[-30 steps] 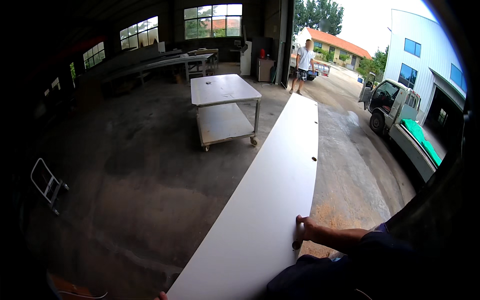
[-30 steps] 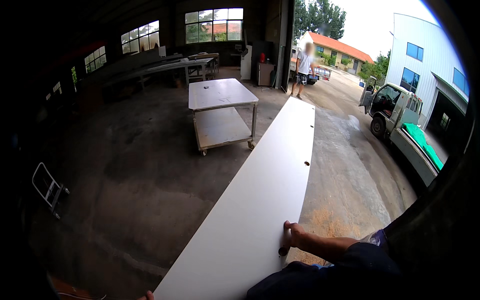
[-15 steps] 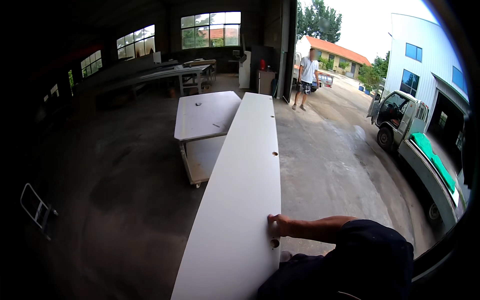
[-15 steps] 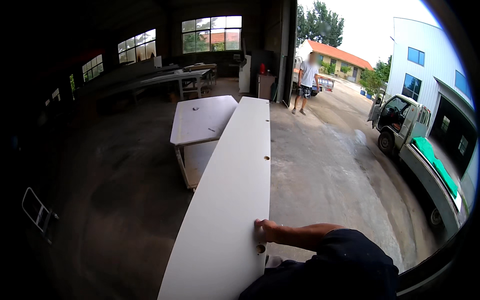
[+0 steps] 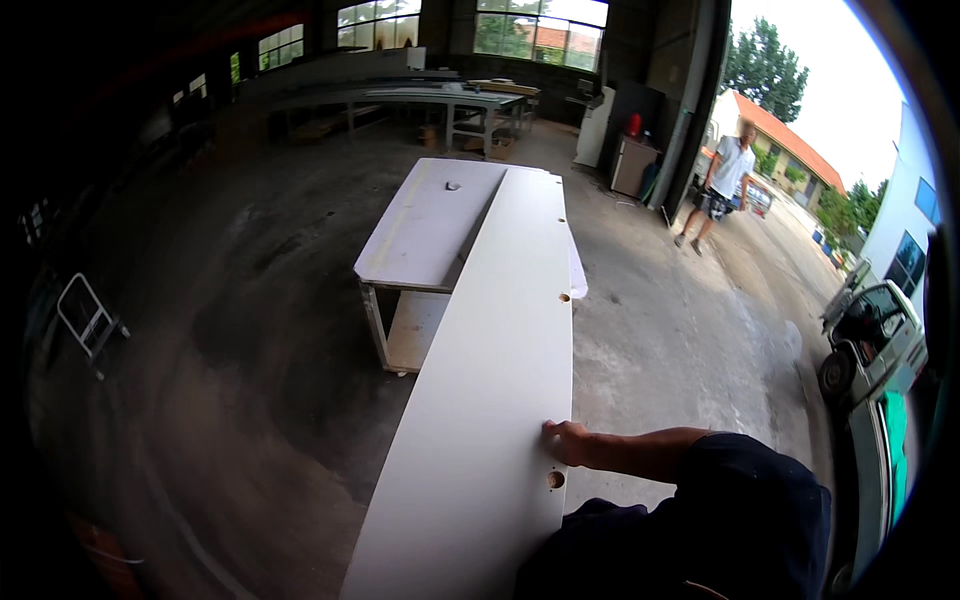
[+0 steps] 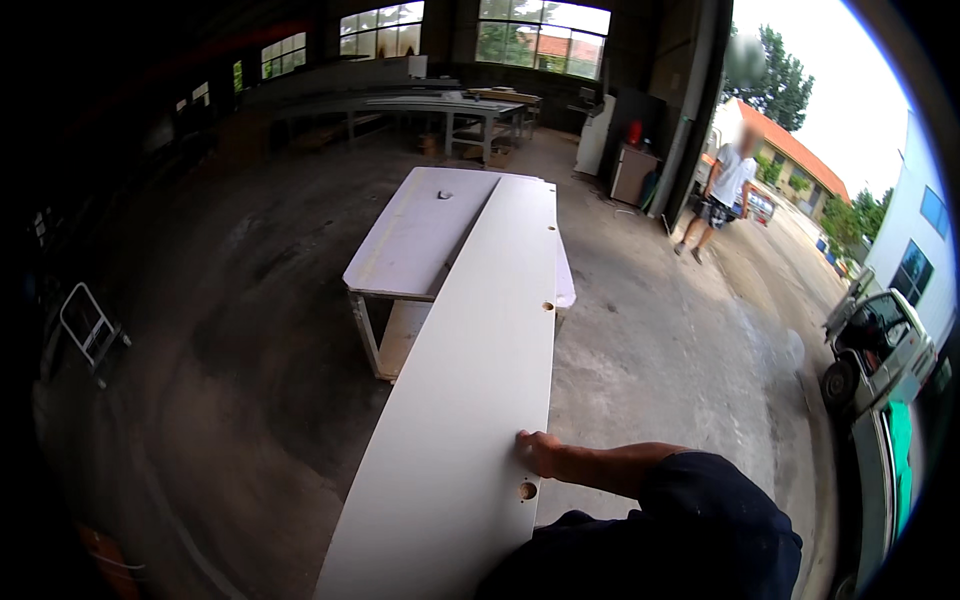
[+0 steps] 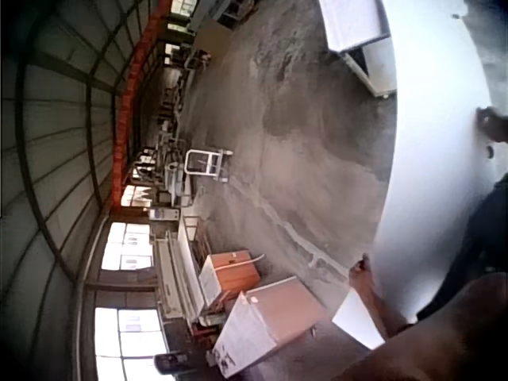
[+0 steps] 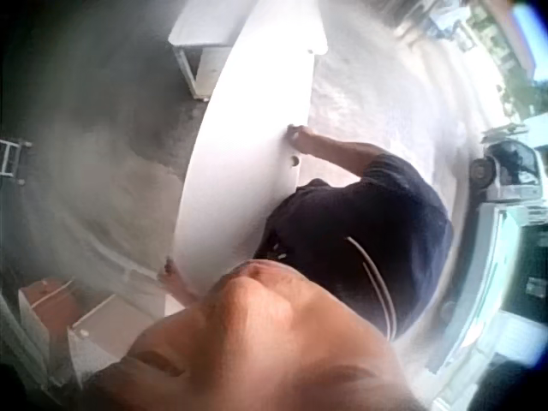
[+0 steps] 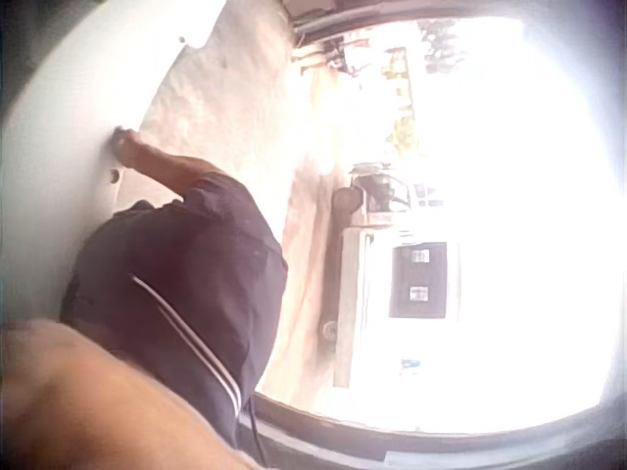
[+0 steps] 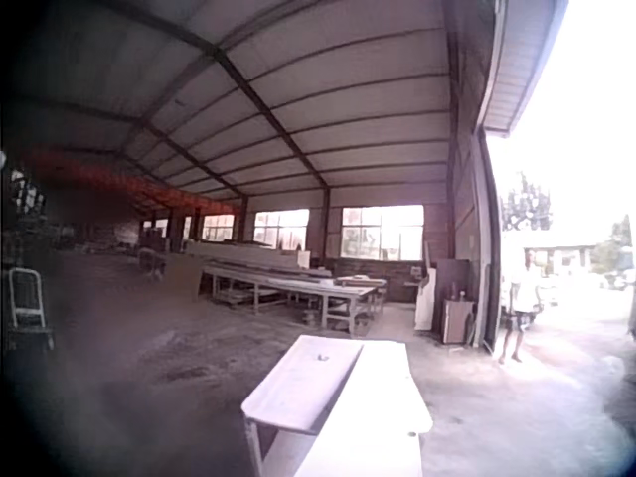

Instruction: The person positions a large white board on a drill press and uses a pneumatic air gun to clean the surface. They then operate the drill press to create holes in the board. After drilling, the person moves the board to a workbench and uses a hammer to tap wooden dowels into the drilled holes.

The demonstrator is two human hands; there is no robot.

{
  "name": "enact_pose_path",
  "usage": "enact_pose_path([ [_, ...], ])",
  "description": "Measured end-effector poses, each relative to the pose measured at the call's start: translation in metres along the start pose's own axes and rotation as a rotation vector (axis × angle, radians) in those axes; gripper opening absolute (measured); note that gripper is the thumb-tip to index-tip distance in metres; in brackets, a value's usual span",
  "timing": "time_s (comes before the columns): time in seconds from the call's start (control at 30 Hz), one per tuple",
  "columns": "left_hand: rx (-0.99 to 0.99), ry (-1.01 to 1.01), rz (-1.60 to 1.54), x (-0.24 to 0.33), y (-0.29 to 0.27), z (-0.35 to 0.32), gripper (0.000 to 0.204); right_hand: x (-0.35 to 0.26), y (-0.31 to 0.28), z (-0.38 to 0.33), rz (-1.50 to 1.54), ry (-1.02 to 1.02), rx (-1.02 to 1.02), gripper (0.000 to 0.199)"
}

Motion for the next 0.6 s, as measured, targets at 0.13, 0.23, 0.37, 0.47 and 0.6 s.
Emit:
enact_pose_path([
  [0.13,-0.110,-0.354,-0.149,0.089,0.060,-0.003,0.045,-0.081,-0.043,0.085,-0.194,0.131,-0.047,0.046],
  [0.23,-0.069,-0.372,-0.141,0.140,0.106,0.004,0.044,-0.139,-0.049,0.110,-0.143,0.095,-0.076,0.048],
  [0.37,-0.135,-0.192,0.063,0.132,0.244,0.035,0.043,-0.221,-0.072,0.181,-0.505,-0.114,-0.040,0.048],
  [0.47,-0.204,-0.243,-0.017,0.217,0.296,0.049,0.044,-0.211,-0.103,0.263,-0.264,0.065,-0.114,0.045],
  [0.6,-0.169,-0.016,-0.317,0.270,0.385,0.055,0.046,-0.194,-0.113,0.251,-0.448,-0.183,-0.172,0.037],
])
Point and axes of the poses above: each hand's wrist, its own z-axis towards the middle knuckle, its own y-axis out of the palm, x = y × z, the point moved 4 cm from there along z, towards the middle knuckle, and after that the axes turned 15 degrees about -z, right-handed, at the moved point
